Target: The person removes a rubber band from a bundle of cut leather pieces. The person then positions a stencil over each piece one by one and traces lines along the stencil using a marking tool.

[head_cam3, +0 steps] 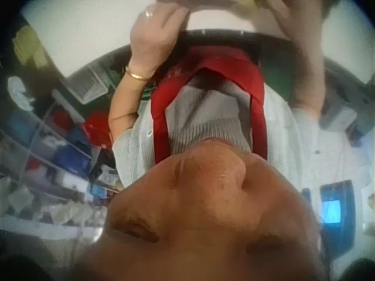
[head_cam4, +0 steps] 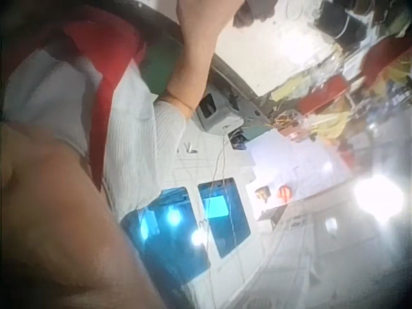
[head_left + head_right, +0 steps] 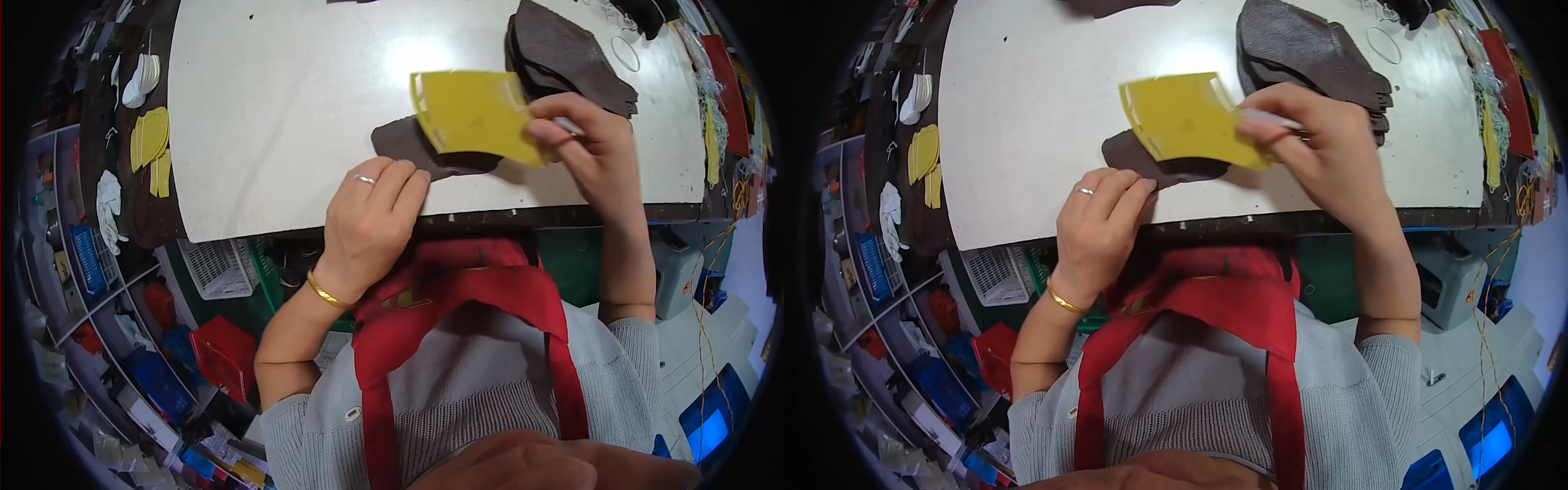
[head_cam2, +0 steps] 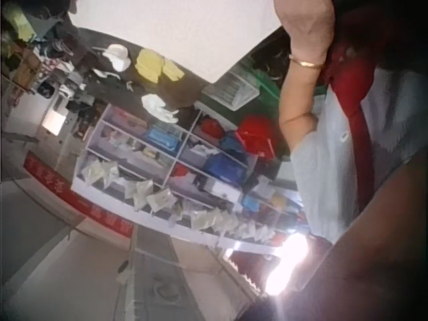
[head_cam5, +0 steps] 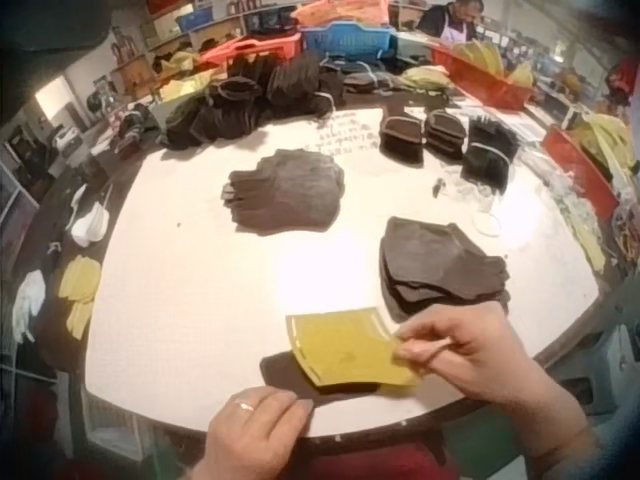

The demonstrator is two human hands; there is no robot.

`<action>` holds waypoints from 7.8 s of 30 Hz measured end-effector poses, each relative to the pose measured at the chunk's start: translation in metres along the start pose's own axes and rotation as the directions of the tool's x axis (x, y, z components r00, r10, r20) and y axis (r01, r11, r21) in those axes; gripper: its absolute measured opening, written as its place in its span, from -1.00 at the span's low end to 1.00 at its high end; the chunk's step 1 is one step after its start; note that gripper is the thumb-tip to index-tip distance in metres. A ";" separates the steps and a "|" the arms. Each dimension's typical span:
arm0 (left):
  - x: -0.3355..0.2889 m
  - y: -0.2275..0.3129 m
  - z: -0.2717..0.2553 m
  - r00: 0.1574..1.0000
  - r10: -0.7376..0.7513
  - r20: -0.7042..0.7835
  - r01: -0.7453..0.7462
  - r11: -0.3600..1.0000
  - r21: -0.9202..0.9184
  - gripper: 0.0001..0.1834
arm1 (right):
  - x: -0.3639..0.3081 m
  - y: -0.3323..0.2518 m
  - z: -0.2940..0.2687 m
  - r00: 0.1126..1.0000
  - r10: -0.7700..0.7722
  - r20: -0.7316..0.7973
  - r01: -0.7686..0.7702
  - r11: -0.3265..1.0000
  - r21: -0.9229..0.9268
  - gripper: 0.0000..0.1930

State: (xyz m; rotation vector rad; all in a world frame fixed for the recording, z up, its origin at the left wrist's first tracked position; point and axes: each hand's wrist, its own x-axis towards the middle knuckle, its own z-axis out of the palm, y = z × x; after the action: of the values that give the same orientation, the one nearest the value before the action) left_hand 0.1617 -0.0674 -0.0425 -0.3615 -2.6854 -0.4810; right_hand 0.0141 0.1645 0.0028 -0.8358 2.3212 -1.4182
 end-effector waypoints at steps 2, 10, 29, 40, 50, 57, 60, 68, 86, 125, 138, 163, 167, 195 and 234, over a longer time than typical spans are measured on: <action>-0.008 0.003 0.000 0.996 -0.016 -0.091 0.012 0.999 -0.039 -0.71 | 0.009 0.004 0.014 0.993 -0.026 0.116 0.037 0.995 -0.098 -0.82; -0.020 0.005 0.009 0.987 -0.088 -0.133 0.077 0.993 -0.087 -0.70 | 0.023 0.014 0.037 0.969 -0.026 0.244 0.091 0.961 -0.261 -0.78; 0.019 0.040 -0.002 0.960 -0.063 0.273 -0.038 0.937 0.348 -0.48 | 0.003 0.022 0.013 0.999 0.001 0.054 0.021 0.918 -0.397 -0.81; 0.011 0.051 0.030 0.996 0.031 0.080 -0.055 0.946 0.321 -0.59 | 0.044 -0.026 0.039 0.923 -0.270 0.274 0.357 0.868 -0.346 -0.68; 0.011 0.052 0.033 0.998 0.021 0.062 -0.037 0.959 0.280 -0.61 | 0.089 -0.021 0.096 0.780 -0.515 0.356 0.626 0.646 -0.437 -0.81; 0.029 0.057 0.026 0.991 0.017 0.133 -0.073 0.900 0.429 -0.60 | 0.063 -0.007 0.039 0.965 -0.143 0.220 0.177 0.973 -0.146 -0.65; 0.033 0.061 0.029 0.984 -0.002 0.177 -0.079 0.888 0.452 -0.63 | 0.061 0.003 0.043 0.960 -0.160 0.231 0.225 0.931 -0.289 -0.65; 0.033 0.064 0.028 0.985 -0.060 0.160 -0.011 0.912 0.409 -0.71 | 0.012 0.026 -0.004 0.955 -0.248 0.165 0.297 0.824 -0.483 -0.71; 0.029 0.036 0.019 0.991 0.136 0.000 -0.133 0.970 0.203 -0.78 | 0.022 0.003 0.024 0.936 -0.130 0.326 0.270 0.862 -0.430 -0.73; 0.153 -0.087 0.028 0.999 0.043 0.033 -0.038 0.988 -0.150 -0.14 | 0.001 0.032 -0.027 0.935 0.219 -0.277 -0.015 0.808 0.588 -0.79; 0.031 -0.006 -0.017 0.981 0.190 0.031 -0.193 0.976 0.105 -0.48 | -0.007 0.031 0.003 0.941 0.241 0.239 -0.300 0.920 0.253 -0.77; 0.000 0.030 0.003 0.984 0.040 -0.173 -0.058 0.994 -0.098 -0.67 | 0.015 0.023 0.017 0.973 0.219 0.070 -0.229 0.953 0.197 -0.76; -0.003 0.030 0.006 0.983 -0.136 -0.125 0.124 0.988 -0.094 -0.60 | 0.026 0.020 0.034 0.987 0.101 0.124 -0.110 0.991 0.070 -0.75; 0.008 0.023 0.018 0.975 -0.188 -0.115 0.185 0.982 -0.034 -0.60 | 0.036 0.013 0.043 0.981 0.085 0.174 -0.042 0.971 -0.237 -0.80; 0.016 0.014 0.019 0.994 -0.105 0.004 0.104 0.988 0.119 -0.61 | 0.029 0.019 0.030 0.989 -0.120 0.090 0.148 0.867 -0.476 -0.81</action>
State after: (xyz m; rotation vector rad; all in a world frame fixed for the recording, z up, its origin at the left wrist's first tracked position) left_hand 0.1453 -0.0447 -0.0486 -0.1911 -2.7372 -0.3481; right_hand 0.0005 0.1321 -0.0267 -1.1728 2.6567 -0.8402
